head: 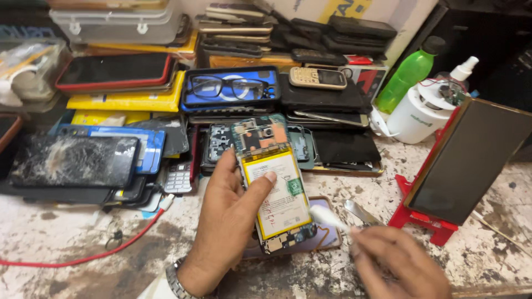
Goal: The person cleans the internal circuitry of a disassembled mobile phone using a brush and then separates the motherboard from the plastic frame.
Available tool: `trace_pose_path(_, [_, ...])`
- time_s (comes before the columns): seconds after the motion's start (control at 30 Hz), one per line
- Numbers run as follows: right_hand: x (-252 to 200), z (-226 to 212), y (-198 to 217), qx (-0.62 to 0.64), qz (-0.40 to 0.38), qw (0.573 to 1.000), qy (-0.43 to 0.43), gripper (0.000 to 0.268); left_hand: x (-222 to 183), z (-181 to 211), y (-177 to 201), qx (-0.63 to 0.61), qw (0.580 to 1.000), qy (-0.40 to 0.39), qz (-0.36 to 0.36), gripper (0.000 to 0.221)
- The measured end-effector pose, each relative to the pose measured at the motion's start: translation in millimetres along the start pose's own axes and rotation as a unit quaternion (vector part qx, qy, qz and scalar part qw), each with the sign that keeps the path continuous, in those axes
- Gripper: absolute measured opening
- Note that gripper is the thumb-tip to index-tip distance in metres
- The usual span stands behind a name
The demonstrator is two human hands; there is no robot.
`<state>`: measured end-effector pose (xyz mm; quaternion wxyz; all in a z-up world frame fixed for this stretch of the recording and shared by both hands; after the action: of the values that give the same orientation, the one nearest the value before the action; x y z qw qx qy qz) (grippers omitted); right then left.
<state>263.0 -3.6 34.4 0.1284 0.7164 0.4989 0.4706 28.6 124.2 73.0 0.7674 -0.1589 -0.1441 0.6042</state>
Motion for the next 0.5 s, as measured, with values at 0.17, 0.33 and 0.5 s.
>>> trace_pose_path(0.17, [-15.2, 15.6, -10.6, -0.011, -0.057, 0.990, 0.131, 0.019, -2.4, -9.1, 0.9, -0.017, 0.999, 0.022, -0.028, 0.039])
trace_pose_path(0.33, [-37.5, 120.4, -54.8, 0.161, -0.143, 0.937, -0.276, 0.021, -0.7, -11.8, 6.9, -0.031, 0.998, 0.045, -0.026, 0.048])
trace_pose_path(0.5, [14.1, 71.9, -14.6, 0.018, -0.024, 0.985, 0.170, 0.029, -4.9, -15.8, 6.7, -0.015, 0.998, 0.049, -0.037, 0.047])
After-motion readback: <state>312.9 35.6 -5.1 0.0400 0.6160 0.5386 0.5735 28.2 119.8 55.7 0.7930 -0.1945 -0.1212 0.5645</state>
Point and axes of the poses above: each hand's wrist, its own x-axis towards the middle knuckle, its own y-axis out of the back of the hand, z = x × y, the point moved 8 cm from there along x, towards the middle knuckle, and after that the axes turned 6 degrees about y, right-handed, at the moved point
